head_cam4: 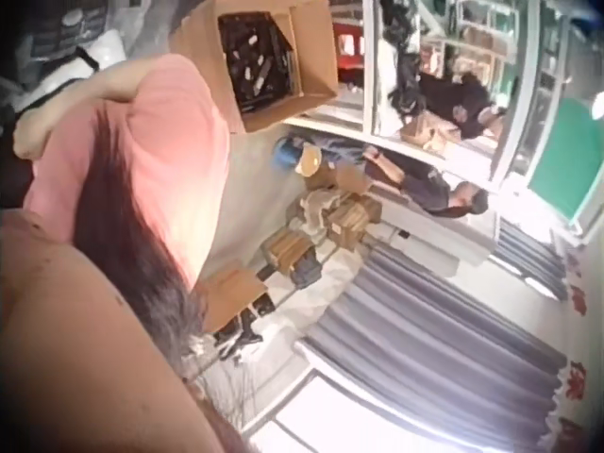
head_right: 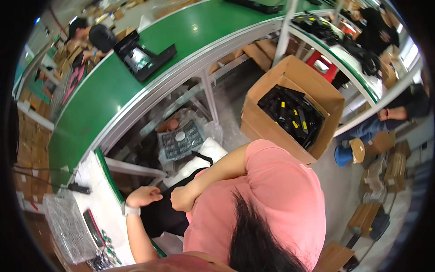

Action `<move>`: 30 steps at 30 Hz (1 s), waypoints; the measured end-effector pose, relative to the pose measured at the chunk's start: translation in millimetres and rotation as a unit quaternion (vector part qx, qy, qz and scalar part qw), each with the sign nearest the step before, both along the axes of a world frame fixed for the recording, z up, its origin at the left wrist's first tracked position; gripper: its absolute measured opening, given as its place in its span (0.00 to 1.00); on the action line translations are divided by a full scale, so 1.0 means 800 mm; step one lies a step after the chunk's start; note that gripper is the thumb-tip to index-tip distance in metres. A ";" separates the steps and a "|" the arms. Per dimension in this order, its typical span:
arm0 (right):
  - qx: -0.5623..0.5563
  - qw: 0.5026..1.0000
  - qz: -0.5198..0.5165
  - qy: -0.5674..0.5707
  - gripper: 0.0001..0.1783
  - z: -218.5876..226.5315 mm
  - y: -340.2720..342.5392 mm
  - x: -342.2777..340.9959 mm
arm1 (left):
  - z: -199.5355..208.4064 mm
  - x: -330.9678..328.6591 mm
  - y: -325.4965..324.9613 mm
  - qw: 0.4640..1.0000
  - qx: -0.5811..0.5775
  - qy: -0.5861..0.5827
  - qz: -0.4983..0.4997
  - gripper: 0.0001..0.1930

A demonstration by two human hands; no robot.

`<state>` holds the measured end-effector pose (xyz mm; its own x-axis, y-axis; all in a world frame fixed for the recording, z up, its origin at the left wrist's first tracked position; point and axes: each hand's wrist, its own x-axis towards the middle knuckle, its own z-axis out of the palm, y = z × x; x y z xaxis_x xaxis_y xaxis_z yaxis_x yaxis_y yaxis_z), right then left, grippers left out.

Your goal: The person is assembling circuit boards into plastic enclosures using an electric screwdriver and connecting internal cables.

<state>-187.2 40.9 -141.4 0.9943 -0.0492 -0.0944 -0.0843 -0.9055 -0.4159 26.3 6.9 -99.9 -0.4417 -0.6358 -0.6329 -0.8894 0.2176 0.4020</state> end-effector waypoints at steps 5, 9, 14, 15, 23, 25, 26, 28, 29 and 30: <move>0.155 0.987 -0.017 0.027 0.08 -0.022 -0.008 0.023 | 0.051 -0.025 0.019 0.980 -0.054 0.146 0.123 0.27; 0.254 0.965 -0.052 0.040 0.07 -0.030 -0.012 0.021 | 0.039 -0.003 0.015 0.991 -0.102 0.040 0.075 0.27; 0.226 0.971 -0.080 0.002 0.07 -0.026 -0.003 0.012 | 0.026 0.009 0.011 0.994 -0.094 0.006 0.047 0.27; 0.225 0.971 -0.082 0.013 0.07 -0.024 -0.004 0.013 | 0.024 0.009 0.009 0.994 -0.096 0.024 0.054 0.27; 0.221 0.971 -0.083 0.023 0.07 -0.026 -0.007 0.015 | 0.038 0.003 0.012 0.995 -0.077 0.015 0.066 0.26; 0.237 0.968 -0.081 0.025 0.07 -0.024 -0.008 0.016 | 0.038 0.004 0.012 0.995 -0.076 0.009 0.068 0.26; 0.239 0.968 -0.080 0.023 0.07 -0.024 -0.008 0.015 | 0.035 0.004 0.012 0.995 -0.075 0.012 0.072 0.26; 0.246 0.966 -0.077 0.036 0.07 -0.023 -0.008 0.015 | 0.034 0.005 0.014 0.994 -0.072 0.019 0.082 0.26; 0.250 0.964 -0.076 0.042 0.07 -0.023 -0.009 0.015 | 0.035 0.005 0.014 0.994 -0.070 0.016 0.083 0.26; 0.252 0.964 -0.074 0.041 0.07 -0.022 -0.010 0.015 | 0.036 0.006 0.013 0.994 -0.070 0.016 0.082 0.26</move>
